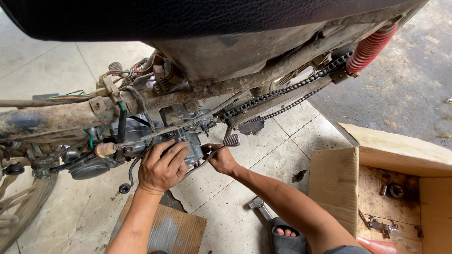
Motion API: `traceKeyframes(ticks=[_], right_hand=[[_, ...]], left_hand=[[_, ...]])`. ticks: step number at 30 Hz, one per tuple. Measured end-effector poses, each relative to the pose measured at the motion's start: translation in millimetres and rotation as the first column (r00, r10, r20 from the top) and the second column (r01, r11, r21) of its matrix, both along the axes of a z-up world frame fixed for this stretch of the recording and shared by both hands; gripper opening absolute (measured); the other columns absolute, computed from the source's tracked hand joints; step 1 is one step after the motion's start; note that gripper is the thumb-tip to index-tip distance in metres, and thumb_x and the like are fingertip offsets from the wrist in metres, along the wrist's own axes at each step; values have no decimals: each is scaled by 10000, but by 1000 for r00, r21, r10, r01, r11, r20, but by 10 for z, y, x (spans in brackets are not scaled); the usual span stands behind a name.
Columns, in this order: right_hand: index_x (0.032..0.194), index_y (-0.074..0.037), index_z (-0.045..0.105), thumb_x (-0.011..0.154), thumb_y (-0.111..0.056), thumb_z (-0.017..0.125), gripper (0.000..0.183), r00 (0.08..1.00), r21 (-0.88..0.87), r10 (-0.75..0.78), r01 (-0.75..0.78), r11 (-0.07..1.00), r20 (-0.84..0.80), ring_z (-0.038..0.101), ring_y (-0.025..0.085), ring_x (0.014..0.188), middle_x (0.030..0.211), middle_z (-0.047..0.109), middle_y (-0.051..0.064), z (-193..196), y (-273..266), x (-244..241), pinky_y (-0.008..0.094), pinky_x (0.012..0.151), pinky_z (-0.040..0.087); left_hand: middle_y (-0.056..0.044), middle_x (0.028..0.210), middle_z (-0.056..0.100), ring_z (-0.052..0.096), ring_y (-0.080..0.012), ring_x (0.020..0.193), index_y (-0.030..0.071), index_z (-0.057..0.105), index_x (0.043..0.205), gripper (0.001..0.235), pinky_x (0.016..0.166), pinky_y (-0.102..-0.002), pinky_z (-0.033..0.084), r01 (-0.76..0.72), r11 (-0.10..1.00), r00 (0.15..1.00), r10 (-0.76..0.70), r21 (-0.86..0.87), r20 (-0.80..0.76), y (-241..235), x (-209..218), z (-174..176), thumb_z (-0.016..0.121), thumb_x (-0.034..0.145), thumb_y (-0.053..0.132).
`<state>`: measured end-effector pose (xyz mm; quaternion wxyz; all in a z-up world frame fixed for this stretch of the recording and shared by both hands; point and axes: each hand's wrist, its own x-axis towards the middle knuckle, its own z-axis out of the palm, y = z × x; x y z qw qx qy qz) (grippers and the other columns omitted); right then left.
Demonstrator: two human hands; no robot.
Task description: The person sits on the floor and uses a wrench to loosen and tighten bolts on the motorcycle's engine casing. They also use a hammer to tap a part of the engine assembly. The person works on the lower section of the motorcycle, near the chain and foot pegs.
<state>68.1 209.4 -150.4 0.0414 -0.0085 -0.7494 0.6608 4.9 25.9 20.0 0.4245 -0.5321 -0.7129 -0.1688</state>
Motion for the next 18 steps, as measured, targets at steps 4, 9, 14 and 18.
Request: traceKeyframes(ticks=[4,9,14,18], right_hand=[[1086,9,740,892,-48,717,204,999,-42,47,-46,998,18,727,278,912,896,757,182,-36,150,-6,437,870,570],[1130,-143,756,864,-402,763,371,802,577,18,-445,685,597,737,393,989,1020,763,175,-737,585,451,490,845,599],[1192,-94,707,862,-273,771,381,813,659,-14,-463,593,582,718,397,1039,1077,726,182,-513,717,910,480,847,605],[1012,-109,763,914,-355,739,266,695,679,-118,-628,380,709,754,302,871,923,741,124,-264,752,1463,402,743,616]], left_hand=[[0,1027,726,697,-222,925,173,744,983,286,839,-353,585,3,1000,1000,-3,-5,6,-4,-15,-3,509,830,118],[14,1031,728,695,-208,928,200,757,992,305,853,-346,583,-6,1000,1000,6,-20,-17,-26,-49,-41,511,827,126],[12,1023,726,696,-207,922,191,748,984,301,828,-342,584,-10,1000,1000,10,10,-10,-58,-41,-50,499,832,118],[2,1017,728,695,-220,924,173,733,971,277,830,-341,580,-10,999,1000,10,34,-3,-65,-49,-36,497,844,104]])
